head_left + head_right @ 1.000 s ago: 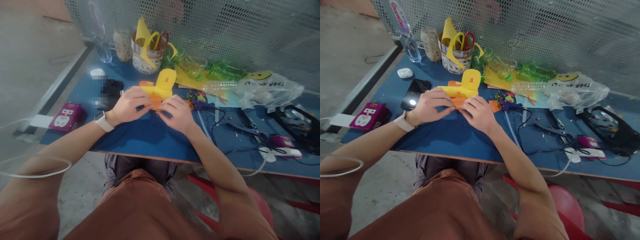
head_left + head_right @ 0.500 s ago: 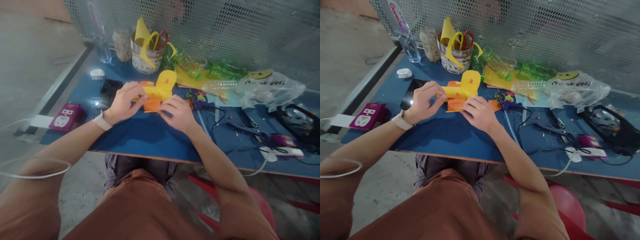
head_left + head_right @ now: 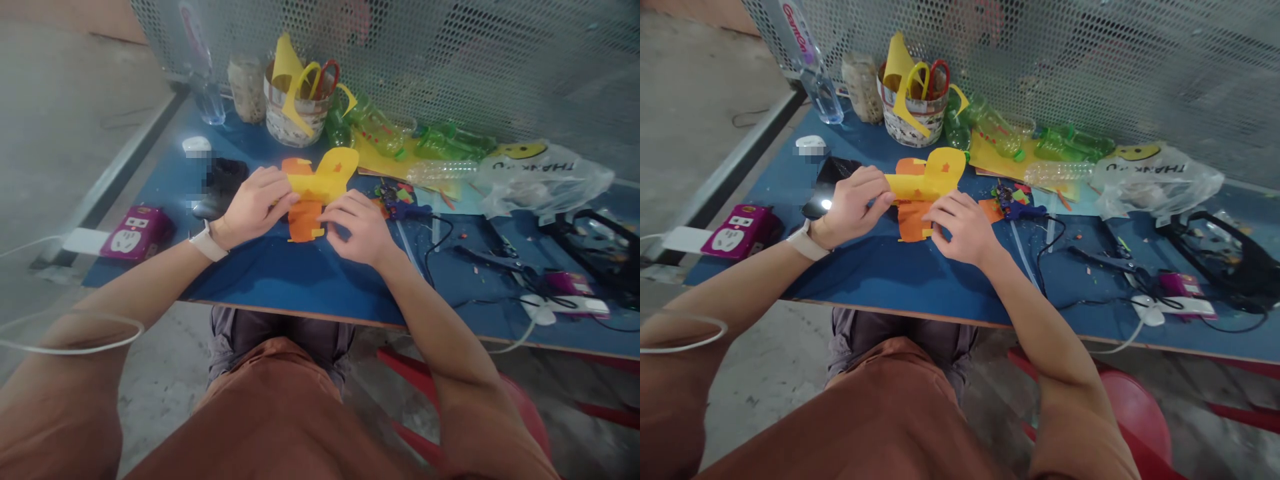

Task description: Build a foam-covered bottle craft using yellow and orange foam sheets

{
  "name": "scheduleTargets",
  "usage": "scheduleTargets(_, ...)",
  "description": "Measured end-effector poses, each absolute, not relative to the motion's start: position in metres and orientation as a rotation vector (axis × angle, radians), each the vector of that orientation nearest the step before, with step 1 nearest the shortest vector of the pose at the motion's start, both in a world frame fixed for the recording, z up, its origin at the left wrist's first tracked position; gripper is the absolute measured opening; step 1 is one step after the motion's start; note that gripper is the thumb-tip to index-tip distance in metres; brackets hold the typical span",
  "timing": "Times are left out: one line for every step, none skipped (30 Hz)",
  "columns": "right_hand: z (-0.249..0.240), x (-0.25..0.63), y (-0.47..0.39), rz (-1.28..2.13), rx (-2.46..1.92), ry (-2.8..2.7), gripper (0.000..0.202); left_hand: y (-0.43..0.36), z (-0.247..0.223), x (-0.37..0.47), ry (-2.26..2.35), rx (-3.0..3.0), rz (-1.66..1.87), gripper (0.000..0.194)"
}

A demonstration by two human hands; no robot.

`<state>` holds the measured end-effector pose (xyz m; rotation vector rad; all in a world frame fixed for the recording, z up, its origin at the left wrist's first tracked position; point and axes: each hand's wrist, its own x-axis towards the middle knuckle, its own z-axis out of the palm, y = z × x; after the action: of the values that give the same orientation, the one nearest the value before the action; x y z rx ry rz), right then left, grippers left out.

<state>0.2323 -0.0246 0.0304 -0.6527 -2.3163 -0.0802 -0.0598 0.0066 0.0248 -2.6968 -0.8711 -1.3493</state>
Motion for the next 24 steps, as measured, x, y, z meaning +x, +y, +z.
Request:
scheduleTargets(0.03,0.232,-0.024,-0.076,-0.67,-2.31,0.021,0.005,0.027,-0.059,-0.872,-2.708,-1.355,0.044)
scheduleTargets(0.03,0.231,-0.024,-0.071,-0.686,-2.303,0.018,0.004,0.028,-0.058,-0.877,-2.726,-1.358,0.042)
scheduleTargets(0.029,0.231,-0.024,-0.07,-0.693,-2.292,0.016,0.002,0.03,-0.056,-0.883,-2.749,-1.359,0.04)
scheduleTargets(0.028,0.23,-0.023,-0.074,-0.688,-2.275,0.014,0.001,0.03,-0.055,-0.884,-2.773,-1.359,0.038)
scheduleTargets(0.028,0.229,-0.023,-0.086,-0.671,-2.252,0.012,-0.001,0.03,-0.053,-0.877,-2.796,-1.365,0.036)
scheduleTargets(0.027,0.228,-0.023,-0.103,-0.649,-2.223,0.011,-0.002,0.03,-0.051,-0.864,-2.819,-1.38,0.033)
scheduleTargets(0.026,0.227,-0.024,-0.119,-0.63,-2.195,0.011,-0.004,0.029,-0.048,-0.848,-2.843,-1.406,0.03)
scheduleTargets(0.025,0.225,-0.024,-0.132,-0.619,-2.173,0.014,-0.005,0.028,-0.045,-0.83,-2.873,-1.437,0.027)
scheduleTargets(0.024,0.224,-0.025,-0.139,-0.617,-2.161,0.017,-0.006,0.026,-0.043,-0.813,-2.906,-1.467,0.025)
scheduleTargets(0.023,0.222,-0.026,-0.141,-0.622,-2.154,0.021,-0.008,0.025,-0.04,-0.798,-2.938,-1.489,0.024)
scheduleTargets(0.021,0.219,-0.026,-0.142,-0.629,-2.151,0.025,-0.009,0.023,-0.037,-0.784,-2.96,-1.505,0.024)
scheduleTargets(0.019,0.217,-0.027,-0.145,-0.632,-2.147,0.027,-0.01,0.022,-0.035,-0.768,-2.973,-1.515,0.024)
scheduleTargets(0.018,0.216,-0.028,-0.154,-0.627,-2.143,0.027,-0.011,0.021,-0.033,-0.75,-2.977,-1.524,0.026)
scheduleTargets(0.016,0.214,-0.028,-0.168,-0.616,-2.137,0.025,-0.012,0.021,-0.032,-0.722,-2.978,-1.536,0.027)
scheduleTargets(0.015,0.213,-0.028,-0.187,-0.599,-2.135,0.02,-0.012,0.02,-0.031,-0.687,-2.977,-1.55,0.028)
scheduleTargets(0.014,0.212,-0.029,-0.205,-0.585,-2.139,0.015,-0.012,0.02,-0.031,-0.65,-2.981,-1.559,0.029)
scheduleTargets(0.013,0.212,-0.029,-0.217,-0.582,-2.148,0.01,-0.011,0.021,-0.031,-0.617,-2.988,-1.56,0.029)
scheduleTargets(0.013,0.212,-0.029,-0.218,-0.591,-2.159,0.007,-0.011,0.021,-0.031,-0.591,-2.993,-1.555,0.03)
scheduleTargets(0.014,0.213,-0.03,-0.211,-0.607,-2.166,0.006,-0.01,0.022,-0.031,-0.577,-2.996,-1.55,0.03)
scheduleTargets(0.014,0.214,-0.03,-0.2,-0.626,-2.167,0.006,-0.01,0.022,-0.032,-0.572,-2.996,-1.551,0.03)
scheduleTargets(0.016,0.215,-0.031,-0.189,-0.645,-2.162,0.005,-0.01,0.022,-0.032,-0.573,-2.996,-1.558,0.03)
scheduleTargets(0.017,0.216,-0.031,-0.185,-0.652,-2.15,0.005,-0.01,0.022,-0.032,-0.575,-2.998,-1.571,0.03)
scheduleTargets(0.018,0.217,-0.031,-0.189,-0.645,-2.136,0.005,-0.01,0.022,-0.032,-0.581,-3.002,-1.586,0.03)
scheduleTargets(0.019,0.218,-0.032,-0.201,-0.625,-2.115,0.005,-0.01,0.022,-0.032,-0.59,-3.008,-1.599,0.03)
